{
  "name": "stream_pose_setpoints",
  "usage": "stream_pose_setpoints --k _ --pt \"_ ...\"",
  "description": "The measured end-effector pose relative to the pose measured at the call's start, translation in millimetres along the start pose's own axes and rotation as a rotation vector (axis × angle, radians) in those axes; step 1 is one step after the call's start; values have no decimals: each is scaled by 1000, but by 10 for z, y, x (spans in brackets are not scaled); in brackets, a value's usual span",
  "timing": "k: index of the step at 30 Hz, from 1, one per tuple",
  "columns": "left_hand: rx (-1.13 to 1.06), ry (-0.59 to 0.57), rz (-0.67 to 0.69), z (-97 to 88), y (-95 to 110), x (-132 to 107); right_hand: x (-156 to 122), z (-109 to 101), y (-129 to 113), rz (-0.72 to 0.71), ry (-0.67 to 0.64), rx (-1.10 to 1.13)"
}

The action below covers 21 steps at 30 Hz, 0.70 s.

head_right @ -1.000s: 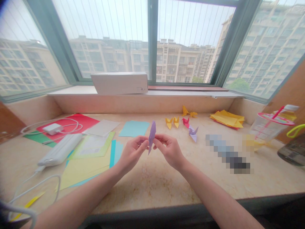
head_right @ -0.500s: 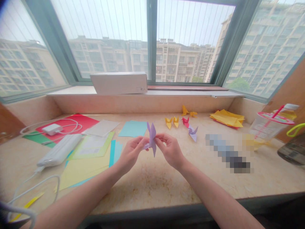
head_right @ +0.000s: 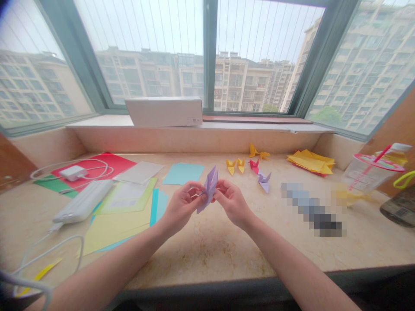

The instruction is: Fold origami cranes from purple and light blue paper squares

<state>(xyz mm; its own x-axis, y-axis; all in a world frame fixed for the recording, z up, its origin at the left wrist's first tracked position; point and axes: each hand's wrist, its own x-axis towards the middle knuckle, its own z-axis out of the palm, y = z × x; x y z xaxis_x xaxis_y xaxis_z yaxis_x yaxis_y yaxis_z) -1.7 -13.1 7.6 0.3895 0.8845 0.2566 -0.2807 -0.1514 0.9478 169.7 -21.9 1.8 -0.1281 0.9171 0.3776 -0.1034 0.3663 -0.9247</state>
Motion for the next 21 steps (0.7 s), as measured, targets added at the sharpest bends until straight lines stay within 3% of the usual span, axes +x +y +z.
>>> stream_pose_setpoints --k 12,21 --pt "8 -66 44 -6 25 -8 -14 20 -27 44 -53 43" --pt "135 -74 23 -29 33 -39 -5 -26 7 41 1 33"
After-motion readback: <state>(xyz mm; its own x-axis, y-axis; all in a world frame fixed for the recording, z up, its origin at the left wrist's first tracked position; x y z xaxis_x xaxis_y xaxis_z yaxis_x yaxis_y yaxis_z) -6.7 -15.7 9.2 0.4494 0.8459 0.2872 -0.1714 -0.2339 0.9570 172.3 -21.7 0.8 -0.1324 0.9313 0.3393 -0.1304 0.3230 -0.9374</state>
